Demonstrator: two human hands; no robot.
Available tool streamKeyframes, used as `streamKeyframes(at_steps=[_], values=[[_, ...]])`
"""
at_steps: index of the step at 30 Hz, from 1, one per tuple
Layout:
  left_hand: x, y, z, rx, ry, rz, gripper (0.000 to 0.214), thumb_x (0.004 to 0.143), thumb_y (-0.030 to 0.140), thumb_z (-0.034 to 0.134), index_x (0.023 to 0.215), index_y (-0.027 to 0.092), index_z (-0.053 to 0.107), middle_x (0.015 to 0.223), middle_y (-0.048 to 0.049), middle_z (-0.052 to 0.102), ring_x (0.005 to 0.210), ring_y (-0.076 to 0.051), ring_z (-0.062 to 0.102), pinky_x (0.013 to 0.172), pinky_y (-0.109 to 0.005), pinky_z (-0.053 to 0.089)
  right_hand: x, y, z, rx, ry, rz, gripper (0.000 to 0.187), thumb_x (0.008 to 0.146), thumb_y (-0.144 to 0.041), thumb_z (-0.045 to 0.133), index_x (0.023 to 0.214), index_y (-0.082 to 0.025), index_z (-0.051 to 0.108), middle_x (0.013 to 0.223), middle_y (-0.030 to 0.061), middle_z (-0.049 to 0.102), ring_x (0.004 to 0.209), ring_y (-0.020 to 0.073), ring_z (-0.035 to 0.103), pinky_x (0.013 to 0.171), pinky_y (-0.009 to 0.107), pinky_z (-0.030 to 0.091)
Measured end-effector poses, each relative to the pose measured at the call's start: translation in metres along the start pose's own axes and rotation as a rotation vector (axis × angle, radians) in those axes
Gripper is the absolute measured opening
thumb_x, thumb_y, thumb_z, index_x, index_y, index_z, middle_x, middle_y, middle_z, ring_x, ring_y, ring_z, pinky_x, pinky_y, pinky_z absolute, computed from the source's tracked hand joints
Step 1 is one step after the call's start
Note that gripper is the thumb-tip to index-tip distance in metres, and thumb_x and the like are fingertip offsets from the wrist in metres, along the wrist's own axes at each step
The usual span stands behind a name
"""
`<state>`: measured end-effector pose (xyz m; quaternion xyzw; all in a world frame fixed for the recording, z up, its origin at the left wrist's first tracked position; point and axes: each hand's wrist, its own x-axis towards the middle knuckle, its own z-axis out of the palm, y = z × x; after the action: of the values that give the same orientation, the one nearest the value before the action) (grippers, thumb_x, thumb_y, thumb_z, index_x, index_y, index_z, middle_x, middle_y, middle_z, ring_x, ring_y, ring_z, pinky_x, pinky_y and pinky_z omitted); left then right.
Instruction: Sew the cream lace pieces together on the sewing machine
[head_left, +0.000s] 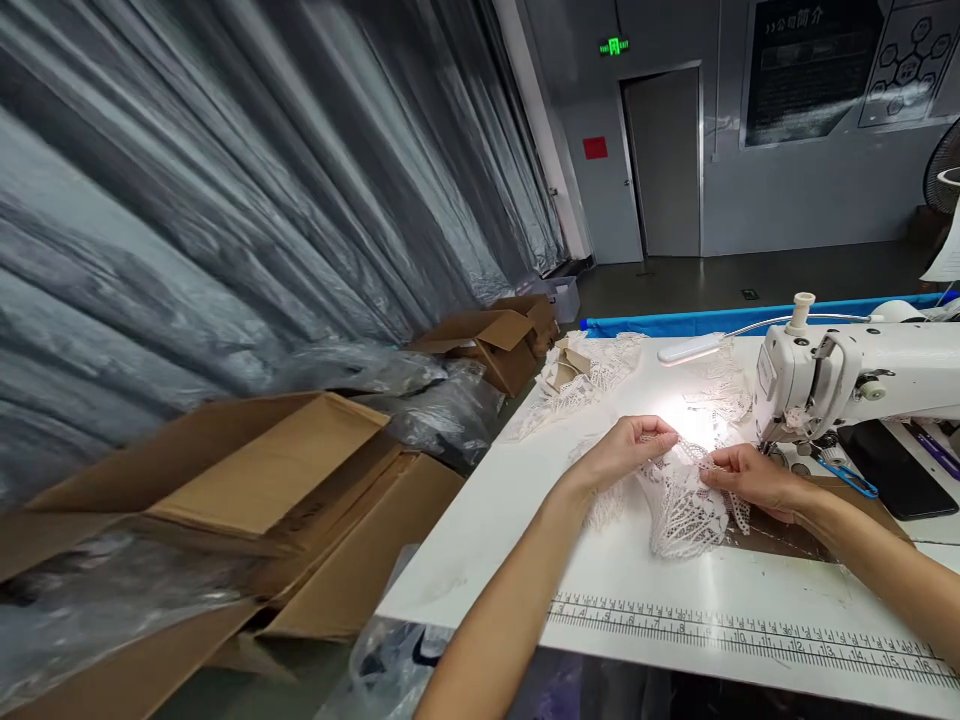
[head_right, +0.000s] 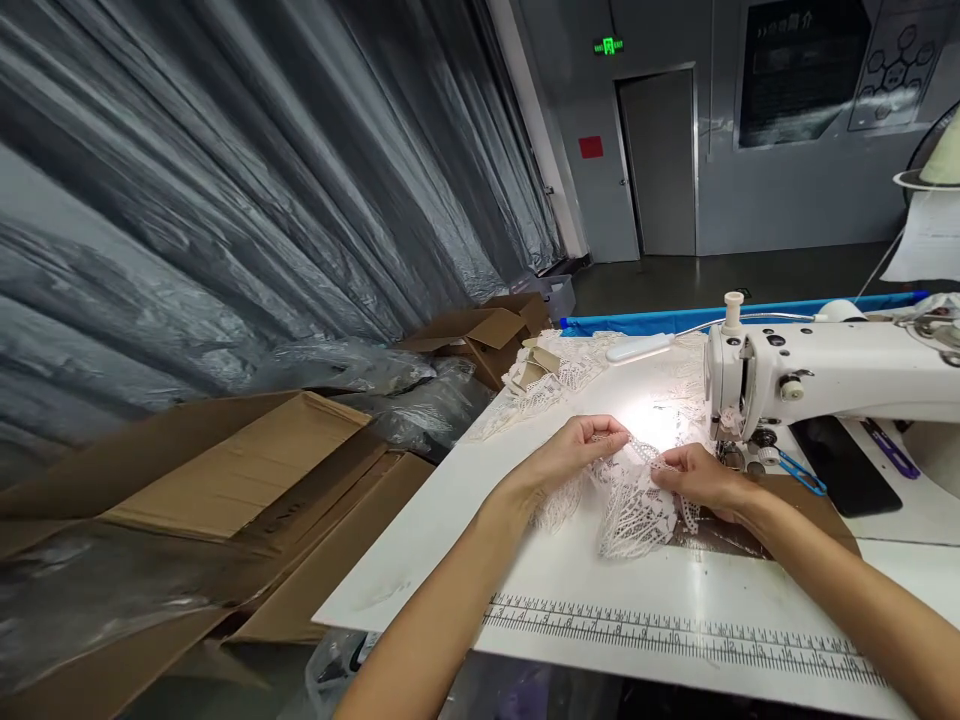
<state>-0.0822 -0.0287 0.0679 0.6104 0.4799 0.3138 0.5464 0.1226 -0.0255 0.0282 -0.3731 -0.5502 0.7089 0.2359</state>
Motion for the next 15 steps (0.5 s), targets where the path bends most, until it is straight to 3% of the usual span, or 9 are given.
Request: streamKeyframes(at_steps=[10, 15], values=[[0.004, -0.007, 0.001, 0.096, -0.019, -0.061, 0.035, 0.078, 0.048, 0.06, 0.079, 0.014, 0.061, 0.062, 0.0033, 0.049, 0.058, -0.01, 0.043, 0.059, -0.025, 0.034, 0.004, 0.005, -0.017, 0.045, -0.066, 0.056, 0.033, 0.059, -0.042, 0.08, 0.066, -0.016, 0.06, 0.069, 0.0006, 0.062, 0.066, 0.0142, 0.056, 0.062, 0.024, 0.043], [0.009, -0.021, 0.009, 0.108, -0.196, -0.124, 0.058, 0.064, 0.044, 0.077, 0.112, 0.015, 0.059, 0.092, -0.0056, 0.062, 0.078, -0.015, 0.056, 0.071, -0.028, 0.042, 0.004, 0.009, -0.021, 0.122, -0.083, 0.063, 0.037, 0.062, -0.046, 0.077, 0.067, -0.016, 0.058, 0.065, 0.0005, 0.061, 0.062, 0.0138, 0.055, 0.061, 0.025, 0.044]])
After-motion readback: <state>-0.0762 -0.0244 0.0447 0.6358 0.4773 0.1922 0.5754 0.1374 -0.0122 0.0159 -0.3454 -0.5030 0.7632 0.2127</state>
